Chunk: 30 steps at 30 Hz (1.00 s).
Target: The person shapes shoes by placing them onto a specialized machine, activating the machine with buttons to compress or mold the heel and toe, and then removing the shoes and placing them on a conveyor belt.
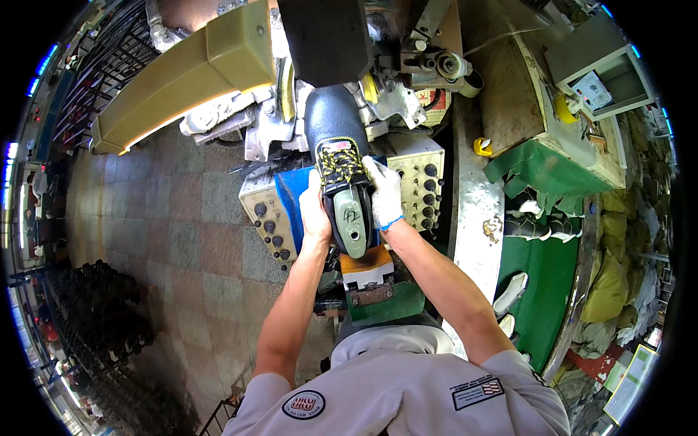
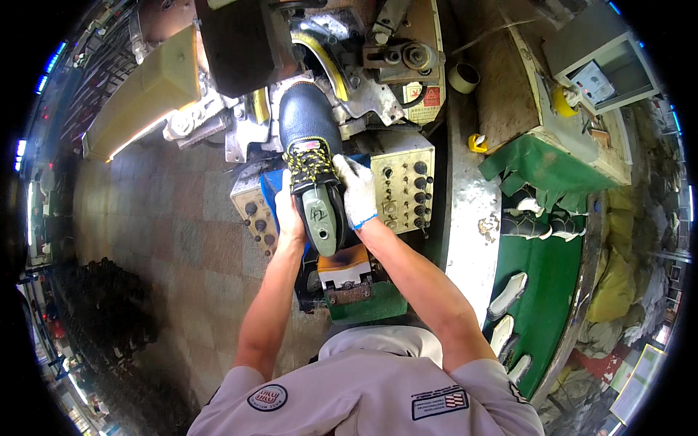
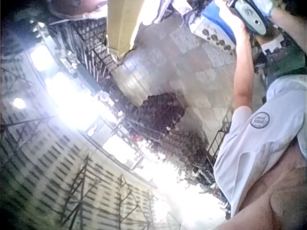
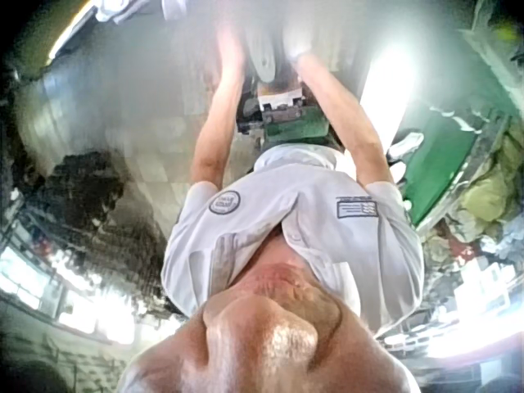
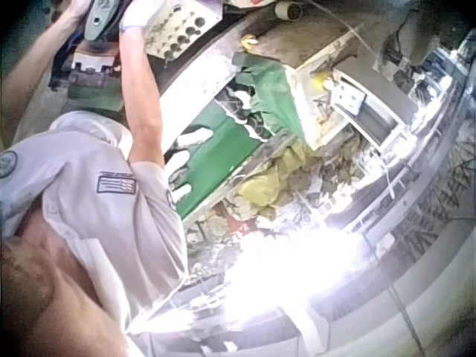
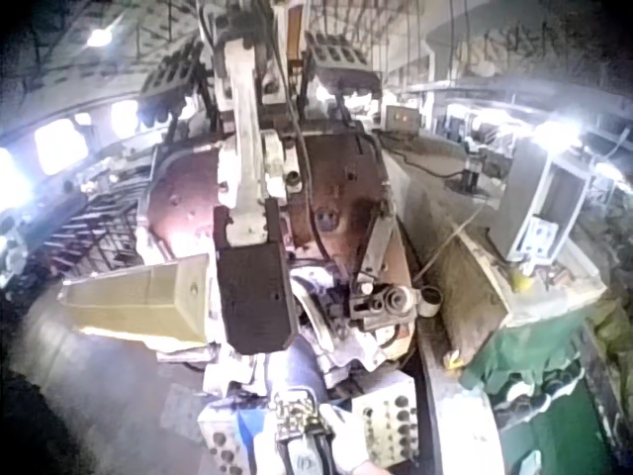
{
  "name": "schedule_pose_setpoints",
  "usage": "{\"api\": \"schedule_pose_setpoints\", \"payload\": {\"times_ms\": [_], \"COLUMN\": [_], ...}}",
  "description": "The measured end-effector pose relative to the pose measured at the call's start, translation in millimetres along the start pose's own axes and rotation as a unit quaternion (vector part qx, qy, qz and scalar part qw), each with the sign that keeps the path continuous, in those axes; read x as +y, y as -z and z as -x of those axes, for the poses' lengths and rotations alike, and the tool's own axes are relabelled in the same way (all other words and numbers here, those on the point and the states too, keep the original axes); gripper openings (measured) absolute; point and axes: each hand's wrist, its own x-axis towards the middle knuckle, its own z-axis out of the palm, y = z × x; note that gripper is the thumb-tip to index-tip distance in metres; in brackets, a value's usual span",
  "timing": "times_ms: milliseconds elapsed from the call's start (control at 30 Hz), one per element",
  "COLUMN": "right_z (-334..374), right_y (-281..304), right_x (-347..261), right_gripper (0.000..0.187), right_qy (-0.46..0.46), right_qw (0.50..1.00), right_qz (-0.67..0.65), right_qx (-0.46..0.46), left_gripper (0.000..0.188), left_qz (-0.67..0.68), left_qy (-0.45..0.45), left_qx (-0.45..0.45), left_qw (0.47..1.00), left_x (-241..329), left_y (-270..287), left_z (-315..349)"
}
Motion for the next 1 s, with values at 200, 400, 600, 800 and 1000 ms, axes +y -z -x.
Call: {"api": "schedule_pose_setpoints", "payload": {"times_ms": [200,400,600,800,1000], "right_z": [-2,7,59,114,108], "right_y": [2,-1,105,179,171], "right_x": [-3,-20,-38,-29,-39], "right_gripper": [0.047,0.046,0.050,0.058,0.057], "right_qy": [0.008,-0.008,-0.076,-0.119,-0.120], "right_qw": [1.000,1.000,0.982,0.985,0.987], "right_qz": [0.006,0.027,-0.169,-0.094,-0.093], "right_qx": [-0.009,-0.003,-0.033,0.087,0.044], "left_gripper": [0.050,0.048,0.096,0.109,0.089], "left_qz": [-0.078,-0.223,-0.637,-0.772,-0.677], "left_qy": [-0.089,-0.130,-0.010,-0.068,0.040], "left_qx": [-0.019,-0.007,0.091,0.028,0.042], "left_qw": [0.993,0.966,0.765,0.632,0.734], "left_x": [5,-5,-77,-158,-130], "left_y": [-9,28,115,157,156], "left_z": [2,-2,117,155,151]}}
